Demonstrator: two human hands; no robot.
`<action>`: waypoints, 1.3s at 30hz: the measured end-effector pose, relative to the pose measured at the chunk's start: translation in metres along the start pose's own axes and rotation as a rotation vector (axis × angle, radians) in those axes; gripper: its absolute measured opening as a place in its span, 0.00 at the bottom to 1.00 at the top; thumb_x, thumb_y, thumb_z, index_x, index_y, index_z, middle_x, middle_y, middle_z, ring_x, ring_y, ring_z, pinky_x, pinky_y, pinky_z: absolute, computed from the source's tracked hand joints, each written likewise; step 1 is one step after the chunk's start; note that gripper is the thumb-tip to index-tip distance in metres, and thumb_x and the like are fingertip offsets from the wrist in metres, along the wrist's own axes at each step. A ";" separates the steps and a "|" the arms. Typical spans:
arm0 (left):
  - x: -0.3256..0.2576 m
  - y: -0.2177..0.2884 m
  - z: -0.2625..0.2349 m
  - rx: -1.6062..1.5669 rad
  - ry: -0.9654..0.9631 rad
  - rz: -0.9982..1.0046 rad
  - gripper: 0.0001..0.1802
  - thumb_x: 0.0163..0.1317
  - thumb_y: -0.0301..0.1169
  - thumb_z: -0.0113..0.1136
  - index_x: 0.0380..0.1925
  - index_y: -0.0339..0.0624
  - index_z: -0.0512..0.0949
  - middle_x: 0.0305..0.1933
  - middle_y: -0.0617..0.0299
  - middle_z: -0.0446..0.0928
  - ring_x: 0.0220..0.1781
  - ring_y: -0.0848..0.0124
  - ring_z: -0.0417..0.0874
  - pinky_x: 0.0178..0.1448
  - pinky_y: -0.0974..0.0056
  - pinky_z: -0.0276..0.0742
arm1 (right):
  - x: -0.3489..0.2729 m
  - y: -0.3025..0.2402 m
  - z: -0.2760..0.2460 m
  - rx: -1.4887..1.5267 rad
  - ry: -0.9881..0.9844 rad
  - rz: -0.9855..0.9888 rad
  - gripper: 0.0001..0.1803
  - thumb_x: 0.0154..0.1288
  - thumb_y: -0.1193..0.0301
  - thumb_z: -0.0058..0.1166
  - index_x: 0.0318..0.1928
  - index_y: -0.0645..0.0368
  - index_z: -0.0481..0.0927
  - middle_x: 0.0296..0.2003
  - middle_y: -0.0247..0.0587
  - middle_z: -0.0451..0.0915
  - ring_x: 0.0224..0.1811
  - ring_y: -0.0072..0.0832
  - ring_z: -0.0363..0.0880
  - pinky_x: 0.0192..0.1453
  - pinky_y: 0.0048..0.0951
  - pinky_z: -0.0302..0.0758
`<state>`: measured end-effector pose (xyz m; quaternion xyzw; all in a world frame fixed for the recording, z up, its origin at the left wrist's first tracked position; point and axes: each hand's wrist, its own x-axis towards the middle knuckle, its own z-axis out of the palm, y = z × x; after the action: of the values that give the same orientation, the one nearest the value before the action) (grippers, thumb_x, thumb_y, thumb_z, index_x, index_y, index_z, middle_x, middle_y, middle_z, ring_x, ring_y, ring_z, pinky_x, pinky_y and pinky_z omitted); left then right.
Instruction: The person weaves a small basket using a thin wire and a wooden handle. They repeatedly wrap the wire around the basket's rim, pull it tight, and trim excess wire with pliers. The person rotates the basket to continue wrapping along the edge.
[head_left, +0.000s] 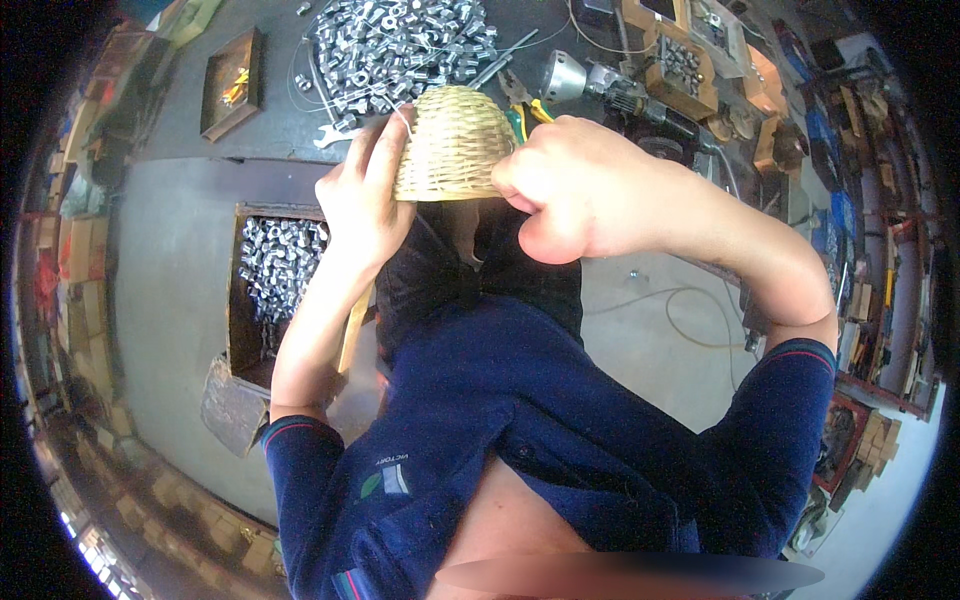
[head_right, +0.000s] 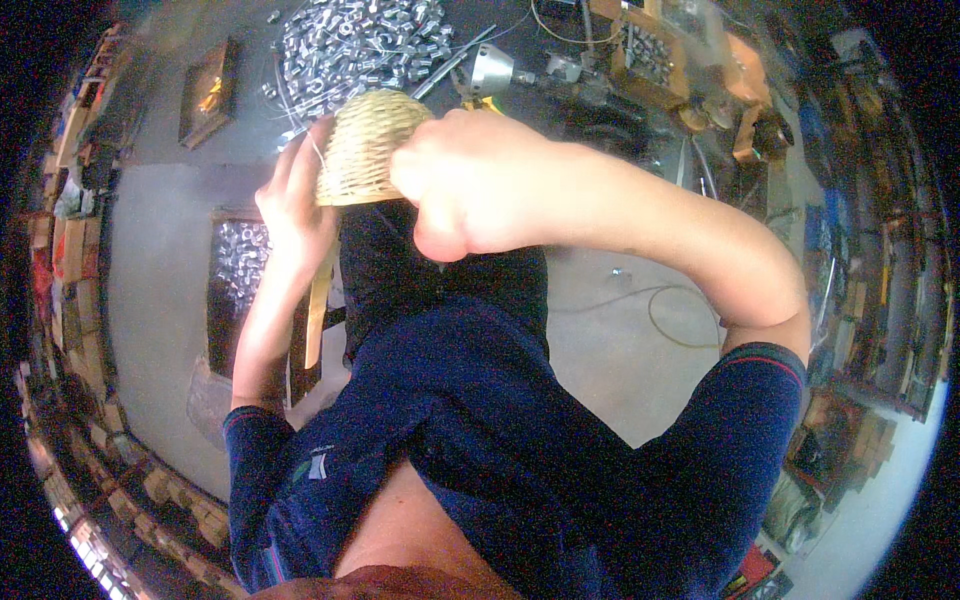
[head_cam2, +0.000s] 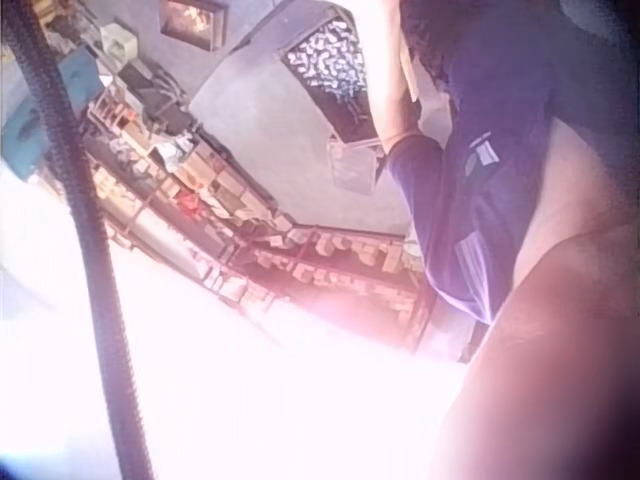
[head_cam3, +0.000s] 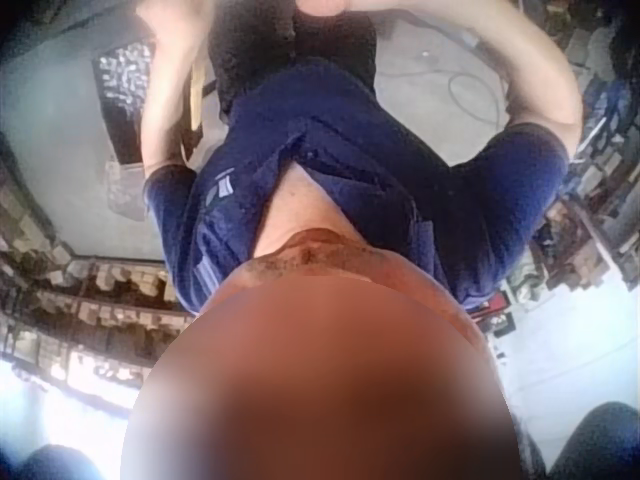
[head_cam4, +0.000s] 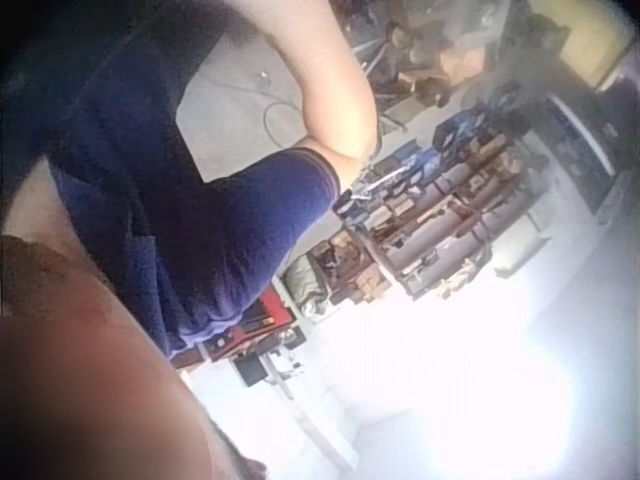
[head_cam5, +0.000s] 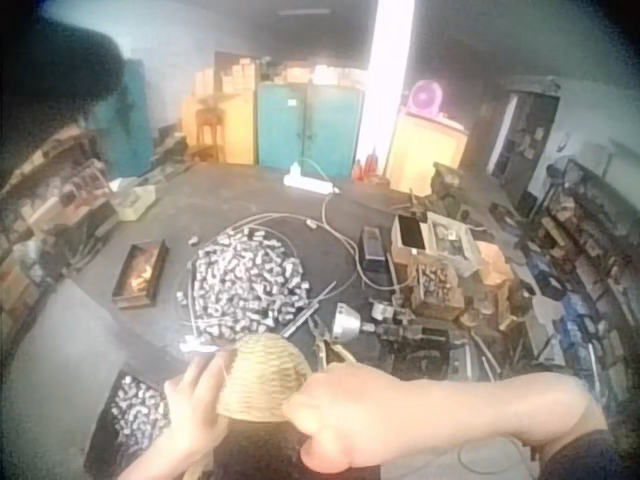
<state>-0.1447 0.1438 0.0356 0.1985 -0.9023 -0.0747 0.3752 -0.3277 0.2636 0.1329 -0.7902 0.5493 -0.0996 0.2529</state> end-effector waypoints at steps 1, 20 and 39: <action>0.000 0.000 0.001 0.020 -0.018 0.003 0.35 0.40 0.21 0.57 0.55 0.48 0.71 0.46 0.56 0.76 0.33 0.59 0.82 0.36 0.61 0.79 | 0.001 -0.002 0.001 -0.050 -0.027 0.040 0.08 0.38 0.71 0.52 0.17 0.62 0.69 0.15 0.51 0.71 0.21 0.51 0.72 0.24 0.45 0.67; -0.001 -0.007 0.032 -0.102 -0.235 -0.203 0.21 0.46 0.20 0.49 0.44 0.40 0.75 0.32 0.46 0.78 0.32 0.50 0.81 0.39 0.53 0.77 | -0.001 0.049 0.024 0.194 0.419 0.161 0.05 0.40 0.75 0.54 0.21 0.62 0.74 0.16 0.36 0.71 0.19 0.20 0.68 0.24 0.25 0.65; -0.023 -0.021 0.040 -0.430 -0.201 -0.543 0.21 0.47 0.23 0.50 0.45 0.33 0.75 0.35 0.37 0.77 0.42 0.46 0.80 0.48 0.52 0.74 | 0.009 0.025 0.030 -0.048 0.703 -0.018 0.41 0.34 0.61 0.59 0.58 0.50 0.73 0.59 0.55 0.66 0.59 0.46 0.70 0.61 0.38 0.68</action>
<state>-0.1513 0.1333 -0.0135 0.3392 -0.8128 -0.3788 0.2843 -0.3316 0.2572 0.0930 -0.7183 0.5978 -0.3547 0.0287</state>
